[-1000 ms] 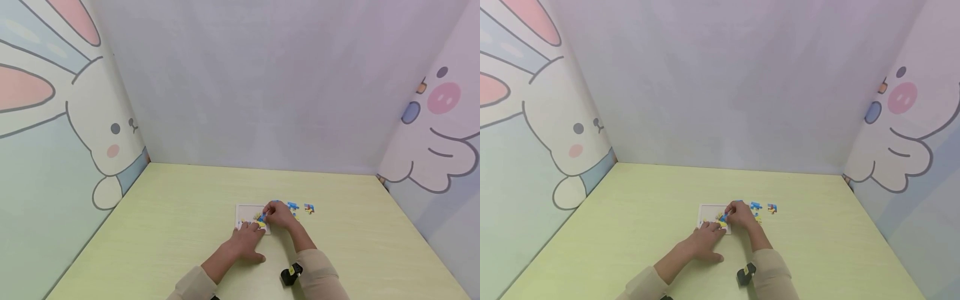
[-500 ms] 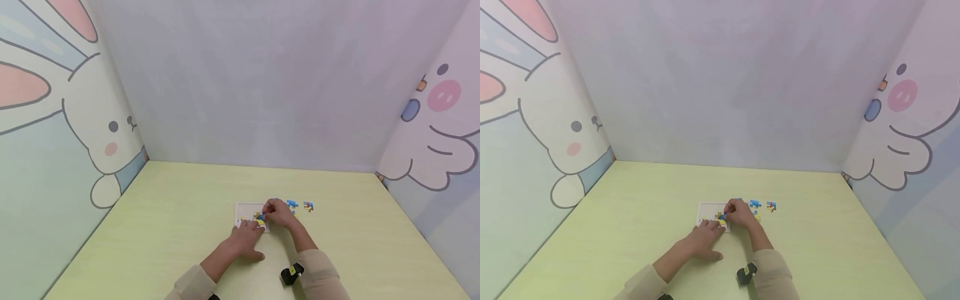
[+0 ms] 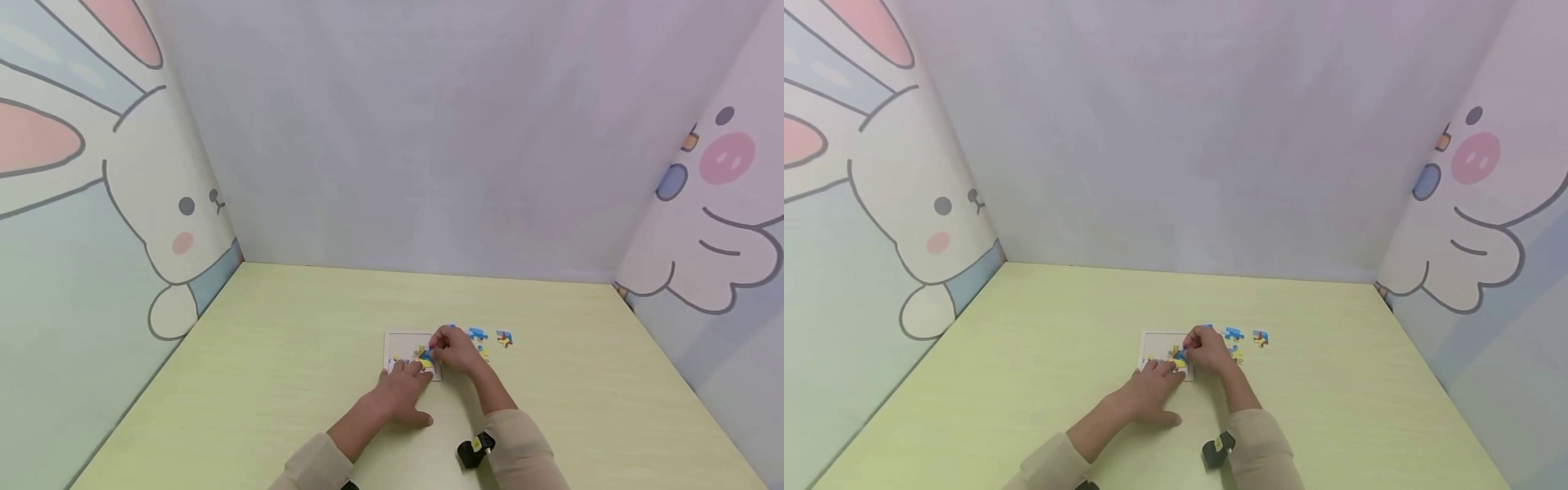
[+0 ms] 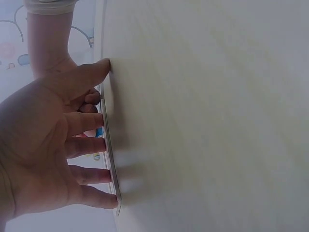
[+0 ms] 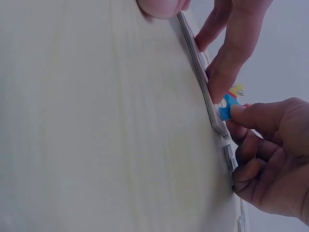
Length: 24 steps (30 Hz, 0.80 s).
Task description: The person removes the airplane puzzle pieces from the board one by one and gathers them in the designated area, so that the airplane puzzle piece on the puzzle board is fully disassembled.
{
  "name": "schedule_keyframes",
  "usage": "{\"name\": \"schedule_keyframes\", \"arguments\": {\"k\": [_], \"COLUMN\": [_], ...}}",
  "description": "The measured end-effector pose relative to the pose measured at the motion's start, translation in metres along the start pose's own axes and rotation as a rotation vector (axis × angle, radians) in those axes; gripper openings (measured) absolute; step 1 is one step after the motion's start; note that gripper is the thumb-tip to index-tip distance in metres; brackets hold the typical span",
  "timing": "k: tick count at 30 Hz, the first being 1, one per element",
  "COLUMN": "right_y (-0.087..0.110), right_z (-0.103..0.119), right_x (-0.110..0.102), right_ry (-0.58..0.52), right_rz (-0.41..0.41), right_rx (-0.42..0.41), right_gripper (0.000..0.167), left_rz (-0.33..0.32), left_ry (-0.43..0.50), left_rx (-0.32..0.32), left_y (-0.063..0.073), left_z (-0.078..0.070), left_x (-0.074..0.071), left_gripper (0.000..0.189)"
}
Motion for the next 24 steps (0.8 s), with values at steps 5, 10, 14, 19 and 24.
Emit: {"name": "schedule_keyframes", "arguments": {"k": [5,10,14,19,24], "right_y": [0.002,0.003,0.003,0.002,0.003], "right_z": [0.001,0.001,0.002,0.008,0.015], "right_x": [0.000,0.001,0.002,-0.004,-0.011], "right_ry": [0.011,0.053,0.087,0.097,0.103], "right_rz": [-0.009,-0.023,-0.013,0.002,0.059], "right_rx": [-0.005,-0.008,-0.018,-0.032,-0.072], "right_gripper": [0.012,0.013,0.012,0.011,0.010], "left_rz": [-0.002,-0.003,-0.004,-0.012,-0.007], "left_ry": [-0.002,-0.005,-0.010,-0.021,-0.001], "left_rx": [0.002,-0.001,-0.004,-0.003,-0.005], "left_y": [0.000,0.001,0.001,0.000,0.000], "left_z": [-0.001,-0.002,-0.002,-0.002,0.000], "left_x": [0.000,0.001,0.001,0.002,0.002], "left_gripper": [0.074,0.075,0.075,0.074,0.074]}}
Point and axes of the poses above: each hand's wrist, its own y-axis away from the middle knuckle, its own x-axis out of the palm, z = x × y, the point moved 3 cm from there along -y, towards the middle knuckle, and after that the axes turned 13 degrees about z, right-handed, at the moved point
